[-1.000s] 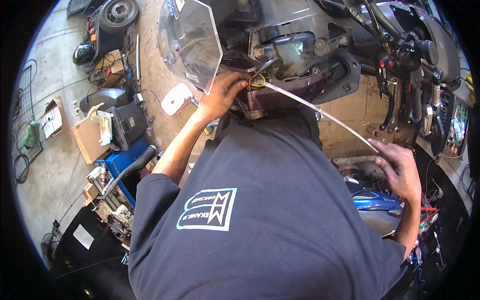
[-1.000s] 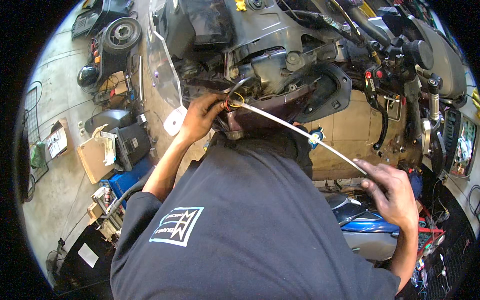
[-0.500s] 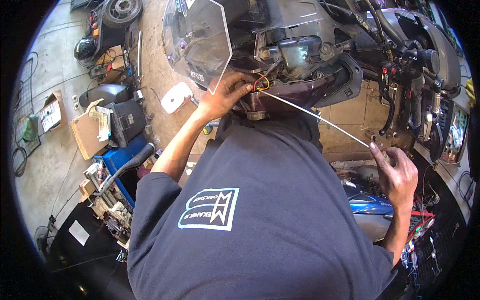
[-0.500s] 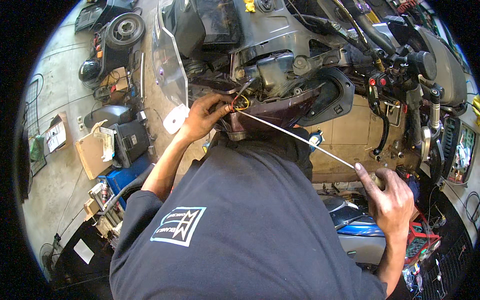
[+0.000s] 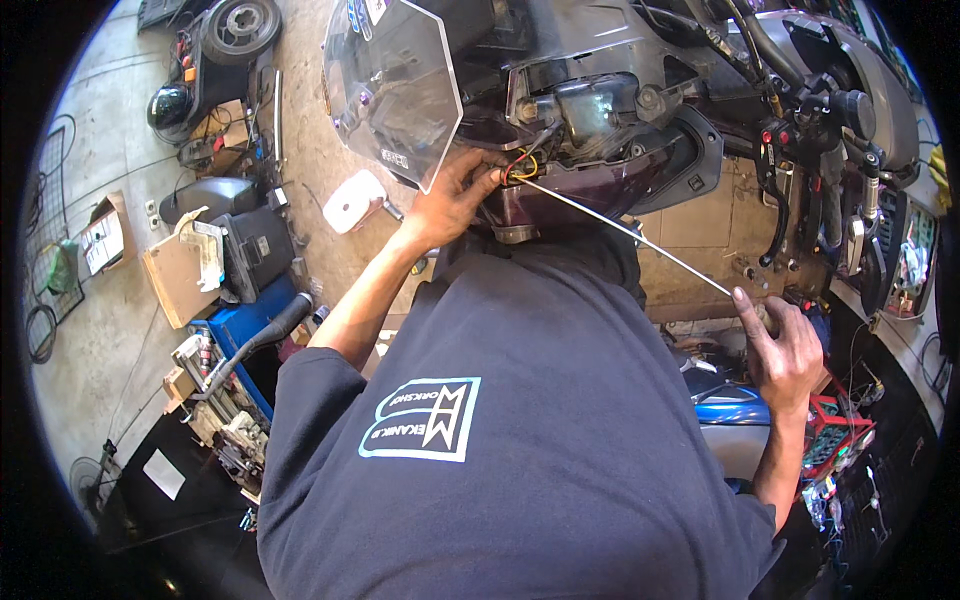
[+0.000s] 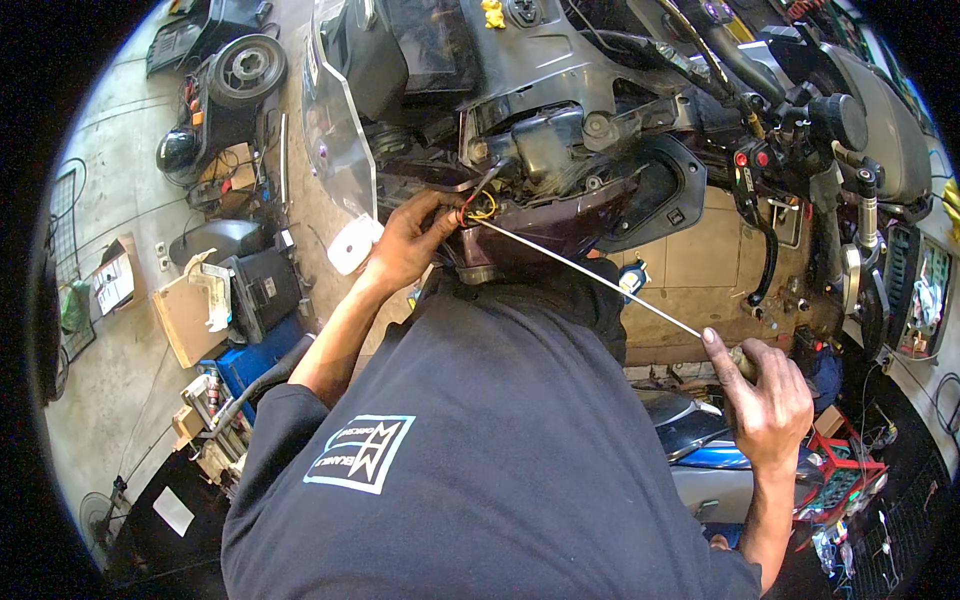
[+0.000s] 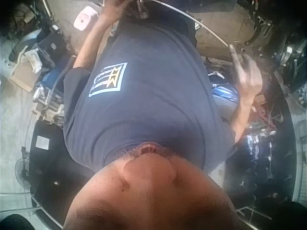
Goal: The person detaches a plastic fairing panel from a wall rack and carries it to a motorcycle. They then align the fairing with the motorcycle's frame and connect several electrical wires by hand before using a screwdriver to secure the components.
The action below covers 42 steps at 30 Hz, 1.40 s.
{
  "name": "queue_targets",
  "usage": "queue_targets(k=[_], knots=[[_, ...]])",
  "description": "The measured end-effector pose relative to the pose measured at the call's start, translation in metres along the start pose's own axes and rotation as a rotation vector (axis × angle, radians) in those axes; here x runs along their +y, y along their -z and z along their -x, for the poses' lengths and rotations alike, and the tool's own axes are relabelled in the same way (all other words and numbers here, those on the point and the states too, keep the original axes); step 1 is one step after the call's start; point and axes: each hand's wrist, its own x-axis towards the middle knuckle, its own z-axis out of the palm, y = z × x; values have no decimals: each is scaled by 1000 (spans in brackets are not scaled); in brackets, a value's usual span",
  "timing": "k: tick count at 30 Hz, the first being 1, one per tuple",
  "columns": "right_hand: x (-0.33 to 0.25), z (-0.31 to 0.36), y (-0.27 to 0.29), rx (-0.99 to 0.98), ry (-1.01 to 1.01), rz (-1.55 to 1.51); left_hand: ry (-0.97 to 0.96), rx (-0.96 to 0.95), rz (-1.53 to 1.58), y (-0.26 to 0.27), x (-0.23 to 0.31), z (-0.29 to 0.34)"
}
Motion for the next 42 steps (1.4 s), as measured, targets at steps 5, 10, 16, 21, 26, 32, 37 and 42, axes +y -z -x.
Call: queue_targets(k=[5, 10, 16, 21, 26, 32, 37, 42], knots=[[-5, 0, -6, 1, -14, -14, 25, -76, 104, 6, 5, -3], [6, 6, -7, -26, -52, -60, 229, -111, 154, 7, 9, -2], [8, -10, -29, 139, -351, -625, 195, -72, 195, 6, 5, -2], [-78, -107, -81, 403, -315, -988, 207, -104, 264, 7, 2, -3], [-128, -181, -122, 621, -155, -836, 199, -77, 299, 5, 2, 0], [-146, -177, -126, 446, -210, -654, 128, 49, 222, -2, 0, 3], [-155, -188, -133, 450, -224, -620, -93, 155, 315, -13, -3, 7], [-155, -187, -132, 421, -229, -609, -372, 296, -56, -12, -7, 5]])
